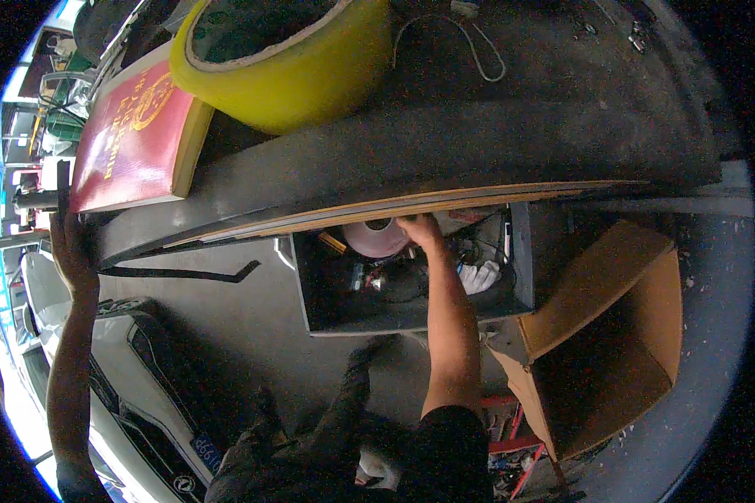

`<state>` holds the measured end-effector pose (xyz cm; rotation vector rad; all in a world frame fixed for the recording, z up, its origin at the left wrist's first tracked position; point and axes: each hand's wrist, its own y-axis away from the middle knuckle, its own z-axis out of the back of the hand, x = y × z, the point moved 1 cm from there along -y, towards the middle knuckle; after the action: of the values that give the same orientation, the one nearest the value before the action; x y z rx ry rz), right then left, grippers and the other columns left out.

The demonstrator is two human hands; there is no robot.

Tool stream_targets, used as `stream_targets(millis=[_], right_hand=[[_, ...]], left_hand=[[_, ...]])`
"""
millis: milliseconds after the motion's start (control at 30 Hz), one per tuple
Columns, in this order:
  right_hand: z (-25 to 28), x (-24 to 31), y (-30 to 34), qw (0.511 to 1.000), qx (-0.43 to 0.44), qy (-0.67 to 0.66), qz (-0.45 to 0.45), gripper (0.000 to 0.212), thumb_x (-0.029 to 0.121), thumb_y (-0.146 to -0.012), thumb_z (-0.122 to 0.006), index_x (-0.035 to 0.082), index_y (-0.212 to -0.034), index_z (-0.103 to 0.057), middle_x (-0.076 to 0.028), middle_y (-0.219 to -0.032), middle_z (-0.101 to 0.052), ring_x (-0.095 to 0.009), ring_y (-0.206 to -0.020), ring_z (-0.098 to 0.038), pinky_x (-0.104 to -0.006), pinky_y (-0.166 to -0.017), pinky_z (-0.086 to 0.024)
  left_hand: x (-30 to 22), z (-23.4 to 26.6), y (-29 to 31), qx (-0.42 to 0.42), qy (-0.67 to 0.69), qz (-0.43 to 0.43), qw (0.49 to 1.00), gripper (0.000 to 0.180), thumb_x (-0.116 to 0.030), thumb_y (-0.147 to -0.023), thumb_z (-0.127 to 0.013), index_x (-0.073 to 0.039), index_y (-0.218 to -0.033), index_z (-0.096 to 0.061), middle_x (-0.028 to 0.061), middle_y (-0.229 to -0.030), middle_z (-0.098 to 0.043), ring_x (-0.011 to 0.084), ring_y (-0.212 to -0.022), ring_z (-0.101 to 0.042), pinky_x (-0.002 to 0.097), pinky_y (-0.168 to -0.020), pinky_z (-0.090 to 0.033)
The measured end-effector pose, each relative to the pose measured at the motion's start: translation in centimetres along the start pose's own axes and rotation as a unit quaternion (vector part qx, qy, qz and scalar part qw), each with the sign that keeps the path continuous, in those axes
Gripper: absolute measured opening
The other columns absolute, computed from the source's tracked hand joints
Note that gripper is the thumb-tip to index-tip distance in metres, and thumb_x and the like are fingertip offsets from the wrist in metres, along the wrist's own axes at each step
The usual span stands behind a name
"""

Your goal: The person applies red tape along the edge of a black car trim piece. They retrieve a roll of red tape from a tool cart, unroll it, and press it onto the trim piece's edge, smoothing it as they go.

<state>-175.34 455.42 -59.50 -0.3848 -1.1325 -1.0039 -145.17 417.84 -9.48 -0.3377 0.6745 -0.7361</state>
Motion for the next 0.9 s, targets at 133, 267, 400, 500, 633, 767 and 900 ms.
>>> stream_targets(millis=[133,267,400,500,633,767,900], right_hand=[[0.4,7.6,5.7,0.909,0.106,-0.321,-0.245,0.021,0.026,-0.085,-0.069,0.007,-0.081,-0.061,-0.003,-0.063,-0.057,-0.013,-0.043,-0.049,-0.0289,-0.037,-0.033],[4.0,10.4,15.7,0.902,-0.025,-0.304,-0.306,0.034,0.023,-0.087,-0.069,0.002,-0.112,-0.059,-0.010,-0.096,-0.064,-0.019,-0.066,-0.060,-0.0325,-0.048,-0.047],[8.8,15.3,26.0,0.969,-0.039,-0.147,-0.192,0.044,0.023,-0.091,-0.064,-0.004,-0.125,-0.058,-0.011,-0.116,-0.065,-0.021,-0.103,-0.059,-0.0358,-0.091,-0.045],[13.1,26.1,31.3,0.968,-0.012,-0.128,-0.217,0.047,0.024,-0.090,-0.065,-0.005,-0.126,-0.058,-0.014,-0.116,-0.065,-0.022,-0.106,-0.060,-0.0354,-0.091,-0.046],[14.4,33.9,35.6,0.975,0.020,-0.192,-0.109,0.047,0.021,-0.089,-0.066,-0.001,-0.129,-0.057,-0.013,-0.121,-0.062,-0.023,-0.103,-0.062,-0.0360,-0.092,-0.048],[10.4,38.1,37.0,0.934,0.036,-0.354,-0.019,0.051,0.023,-0.087,-0.069,-0.001,-0.130,-0.055,-0.013,-0.124,-0.061,-0.025,-0.100,-0.064,-0.0390,-0.088,-0.052],[2.6,45.2,35.5,0.905,0.101,-0.411,0.054,0.061,0.030,-0.086,-0.075,-0.001,-0.132,-0.050,-0.014,-0.111,-0.065,-0.027,-0.091,-0.067,-0.0398,-0.074,-0.058]], left_hand=[[-0.1,0.7,0.3,0.015,-0.061,0.029,0.998,0.036,-0.030,-0.104,-0.049,0.001,-0.119,-0.058,0.0179,-0.093,-0.062,0.0268,-0.083,-0.057,0.0384,-0.081,-0.046],[-1.9,0.2,0.8,0.014,-0.085,0.050,0.995,0.035,-0.031,-0.102,-0.051,0.000,-0.115,-0.058,0.0213,-0.098,-0.065,0.0327,-0.088,-0.061,0.0421,-0.082,-0.046],[-4.2,0.1,1.0,0.028,-0.066,0.096,0.993,0.028,-0.030,-0.101,-0.053,-0.004,-0.112,-0.057,0.0259,-0.096,-0.064,0.0458,-0.090,-0.063,0.0465,-0.078,-0.048],[-3.8,-0.3,1.4,0.009,-0.033,0.093,0.995,0.025,-0.028,-0.100,-0.055,-0.005,-0.108,-0.057,0.0240,-0.094,-0.066,0.0467,-0.088,-0.064,0.0479,-0.072,-0.050],[-2.3,2.7,2.1,-0.046,0.103,0.096,0.989,0.020,-0.022,-0.100,-0.058,-0.004,-0.101,-0.052,0.0177,-0.074,-0.058,0.0312,-0.063,-0.058,0.0419,-0.060,-0.046],[0.4,11.4,6.7,0.069,0.385,0.240,0.888,0.015,-0.020,-0.100,-0.054,-0.007,-0.092,-0.051,-0.0029,-0.078,-0.047,0.0084,-0.071,-0.042,0.0260,-0.063,-0.038],[4.2,18.7,10.5,0.187,0.544,0.310,0.757,0.016,-0.022,-0.096,-0.063,-0.009,-0.092,-0.055,-0.0062,-0.076,-0.048,0.0055,-0.068,-0.043,0.0254,-0.059,-0.036]])
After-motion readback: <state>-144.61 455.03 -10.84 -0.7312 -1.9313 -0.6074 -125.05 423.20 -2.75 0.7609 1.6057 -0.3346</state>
